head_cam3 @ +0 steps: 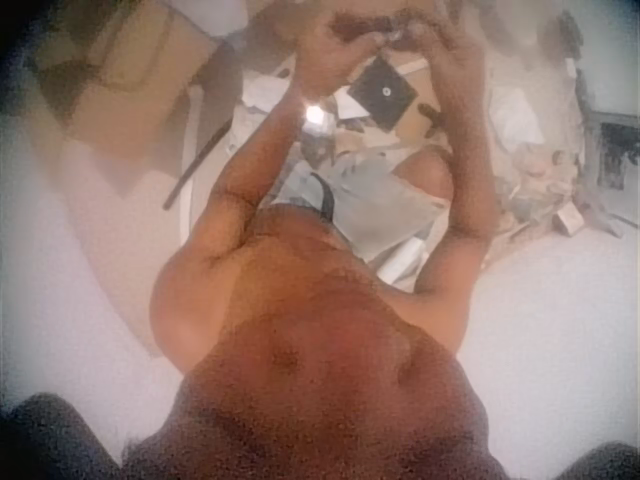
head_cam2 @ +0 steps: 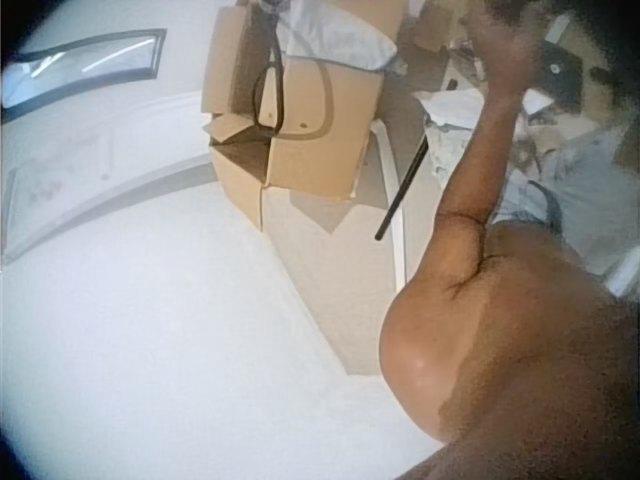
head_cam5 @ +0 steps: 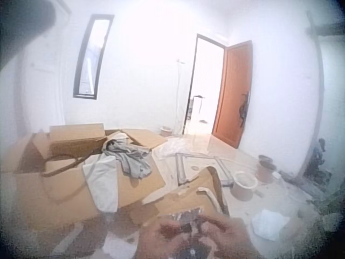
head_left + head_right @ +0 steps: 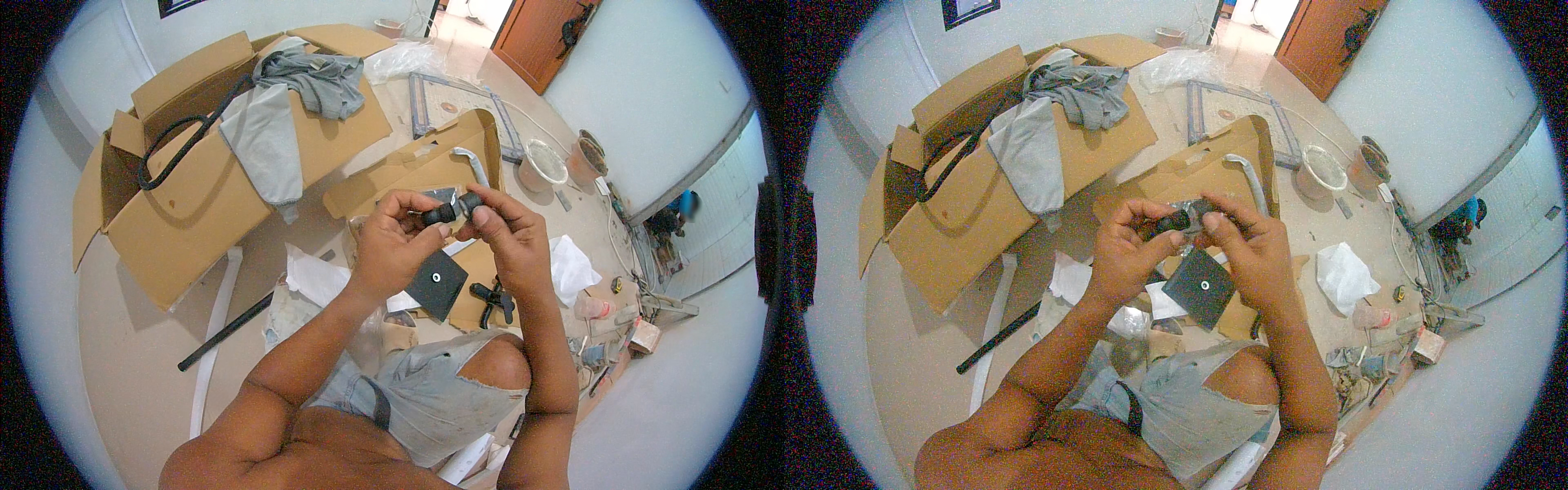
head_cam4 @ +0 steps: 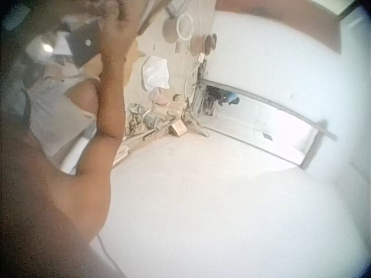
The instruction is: The person assembles a small black cylindrical component by hand, inserting a white ring and a black cap into a housing. They then attach the assembled unit to a black square plate with a central hole.
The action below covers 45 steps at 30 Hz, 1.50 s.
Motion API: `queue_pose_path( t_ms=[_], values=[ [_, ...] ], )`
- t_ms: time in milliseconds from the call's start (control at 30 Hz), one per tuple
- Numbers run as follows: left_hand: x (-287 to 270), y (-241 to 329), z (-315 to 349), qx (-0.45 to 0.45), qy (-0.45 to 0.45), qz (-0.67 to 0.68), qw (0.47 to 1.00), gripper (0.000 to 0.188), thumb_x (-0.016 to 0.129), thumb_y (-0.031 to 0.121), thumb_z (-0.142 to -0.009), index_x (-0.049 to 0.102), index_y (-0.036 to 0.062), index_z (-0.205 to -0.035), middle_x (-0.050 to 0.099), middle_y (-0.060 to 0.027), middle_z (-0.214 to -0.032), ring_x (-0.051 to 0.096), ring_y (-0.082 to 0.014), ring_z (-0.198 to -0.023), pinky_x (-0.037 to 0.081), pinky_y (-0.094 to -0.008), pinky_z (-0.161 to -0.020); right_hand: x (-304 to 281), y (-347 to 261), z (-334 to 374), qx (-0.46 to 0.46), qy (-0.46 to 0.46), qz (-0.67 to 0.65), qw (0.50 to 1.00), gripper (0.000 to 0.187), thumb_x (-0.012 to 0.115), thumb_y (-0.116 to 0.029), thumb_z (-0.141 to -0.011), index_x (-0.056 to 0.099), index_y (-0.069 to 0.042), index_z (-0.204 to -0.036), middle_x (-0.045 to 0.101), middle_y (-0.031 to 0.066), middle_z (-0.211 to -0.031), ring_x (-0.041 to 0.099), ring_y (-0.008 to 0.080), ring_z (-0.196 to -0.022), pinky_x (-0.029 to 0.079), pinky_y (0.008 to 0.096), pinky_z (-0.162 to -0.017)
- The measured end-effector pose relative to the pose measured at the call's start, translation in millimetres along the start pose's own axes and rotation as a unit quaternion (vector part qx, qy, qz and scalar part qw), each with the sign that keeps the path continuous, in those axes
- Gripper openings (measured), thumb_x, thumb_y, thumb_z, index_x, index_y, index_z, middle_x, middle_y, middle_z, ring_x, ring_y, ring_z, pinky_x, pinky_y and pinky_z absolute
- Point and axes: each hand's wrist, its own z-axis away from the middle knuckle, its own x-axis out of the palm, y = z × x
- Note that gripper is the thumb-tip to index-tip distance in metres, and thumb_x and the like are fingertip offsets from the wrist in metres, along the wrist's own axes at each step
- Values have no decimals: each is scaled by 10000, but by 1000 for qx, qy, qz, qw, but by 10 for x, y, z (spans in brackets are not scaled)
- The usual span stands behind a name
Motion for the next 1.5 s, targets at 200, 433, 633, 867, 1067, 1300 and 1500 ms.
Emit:
queue_pose_path(
  t_ms=[200, 433, 633, 867, 1067, 1300, 1500],
  values=[
    [-64, -45, -17, -93, 21, 76, 992, 335, 627, 8, -903, 476, -17, -1201, 636, -155, -1087, 667, -181, -973, 566, -292, -847, -25, 10, -29, 49, 7, -143, 988, 274, 602, -162, -961, 605, 39, -1147, 674, 105, -988, 670, 196, -780, 570, 355, -735],
    [-59, -84, -23, -187, 13, 215, 959, 315, 566, 73, -951, 471, -15, -1238, 650, -133, -1039, 680, -220, -952, 578, -323, -836, -86, 96, -74, 79, -43, -247, 965, 208, 584, -200, -975, 615, -8, -1046, 672, 89, -970, 665, 189, -765, 562, 364, -720],
    [-69, -28, 53, -203, 9, 346, 916, 295, 481, 28, -928, 471, 12, -1222, 587, -90, -830, 629, -189, -773, 529, -327, -716, -73, 201, -82, 101, -37, -178, 978, 229, 579, -207, -979, 623, 4, -1058, 660, 77, -944, 624, 165, -762, 544, 351, -695],
    [-40, -88, 87, -193, 7, 183, 964, 325, 585, 44, -899, 507, 29, -1214, 619, -90, -893, 627, -187, -727, 533, -322, -685, -44, 157, -71, 102, -41, -153, 982, 227, 599, -200, -967, 633, 11, -1044, 646, 55, -883, 614, 157, -758, 530, 333, -700],
    [37, -42, 140, -154, -20, 44, 987, 305, 610, 50, -919, 515, 8, -1206, 627, -71, -928, 622, -111, -772, 539, -258, -688, -25, 138, -74, 75, -67, -89, 991, 210, 620, -169, -951, 636, 21, -1042, 668, 76, -893, 636, 160, -794, 521, 306, -742],
    [43, 46, 182, -53, 1, -133, 990, 389, 700, 124, -890, 585, -27, -1229, 657, -75, -968, 630, -106, -813, 525, -244, -727, -59, 131, -69, 50, -58, -48, 996, 212, 630, -137, -939, 640, 44, -1048, 663, 91, -963, 636, 168, -859, 523, 304, -782],
    [24, 13, 163, 49, 12, -225, 973, 416, 731, 163, -865, 616, -26, -1217, 672, -121, -978, 640, -134, -867, 516, -268, -766, -36, 111, -54, 17, -63, -36, 997, 203, 636, -132, -934, 652, 54, -1014, 645, 106, -1042, 629, 165, -899, 527, 311, -815]
  ],
)
